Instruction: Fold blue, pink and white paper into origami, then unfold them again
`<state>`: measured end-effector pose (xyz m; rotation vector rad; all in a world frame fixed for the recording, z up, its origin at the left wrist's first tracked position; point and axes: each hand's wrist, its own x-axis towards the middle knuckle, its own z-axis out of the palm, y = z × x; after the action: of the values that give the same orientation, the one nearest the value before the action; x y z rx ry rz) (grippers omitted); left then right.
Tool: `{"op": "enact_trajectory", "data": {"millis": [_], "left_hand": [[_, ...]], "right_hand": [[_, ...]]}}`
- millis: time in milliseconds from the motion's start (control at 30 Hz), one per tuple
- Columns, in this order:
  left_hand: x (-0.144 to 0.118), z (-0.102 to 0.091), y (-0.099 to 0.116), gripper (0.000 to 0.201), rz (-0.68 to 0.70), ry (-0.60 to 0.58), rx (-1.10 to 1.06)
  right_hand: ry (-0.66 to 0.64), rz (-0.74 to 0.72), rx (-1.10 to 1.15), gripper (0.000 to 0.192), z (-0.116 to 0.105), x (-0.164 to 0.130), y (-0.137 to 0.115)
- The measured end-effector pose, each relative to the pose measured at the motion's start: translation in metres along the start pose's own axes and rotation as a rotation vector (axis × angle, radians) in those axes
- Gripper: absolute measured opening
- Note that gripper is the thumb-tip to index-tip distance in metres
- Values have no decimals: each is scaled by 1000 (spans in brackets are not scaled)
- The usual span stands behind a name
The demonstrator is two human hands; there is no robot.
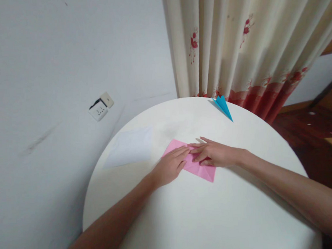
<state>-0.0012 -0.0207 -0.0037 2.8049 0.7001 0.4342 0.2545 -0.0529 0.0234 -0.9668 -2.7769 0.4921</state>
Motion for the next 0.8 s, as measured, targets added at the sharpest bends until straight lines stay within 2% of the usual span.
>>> {"op": "enact_trajectory", "data": {"millis": [100,167,267,400,533,633,800], "left_hand": [[-1,4,5,45,-31,-58,64],[-2,3,13,44,-68,-47,123],[-1,0,29,42,-150,5,195],[0,5,40,44,-225,38,216],[-1,17,30,50,-207,28,213],[-1,24,22,52,-178,-12,238],[1,26,18,54,-217,-18,274]], "right_hand": [[146,241,-182,35,-6,-4,1],[292,403,-272,36,-6,-2,-4],[435,480,-296,41,5,9,-18],[288,400,-216,60,36,23,-31],[255,471,-185,57,60,28,-32],[274,488,-201,60,65,31,-29],[267,481,-225,63,62,36,-24]]}}
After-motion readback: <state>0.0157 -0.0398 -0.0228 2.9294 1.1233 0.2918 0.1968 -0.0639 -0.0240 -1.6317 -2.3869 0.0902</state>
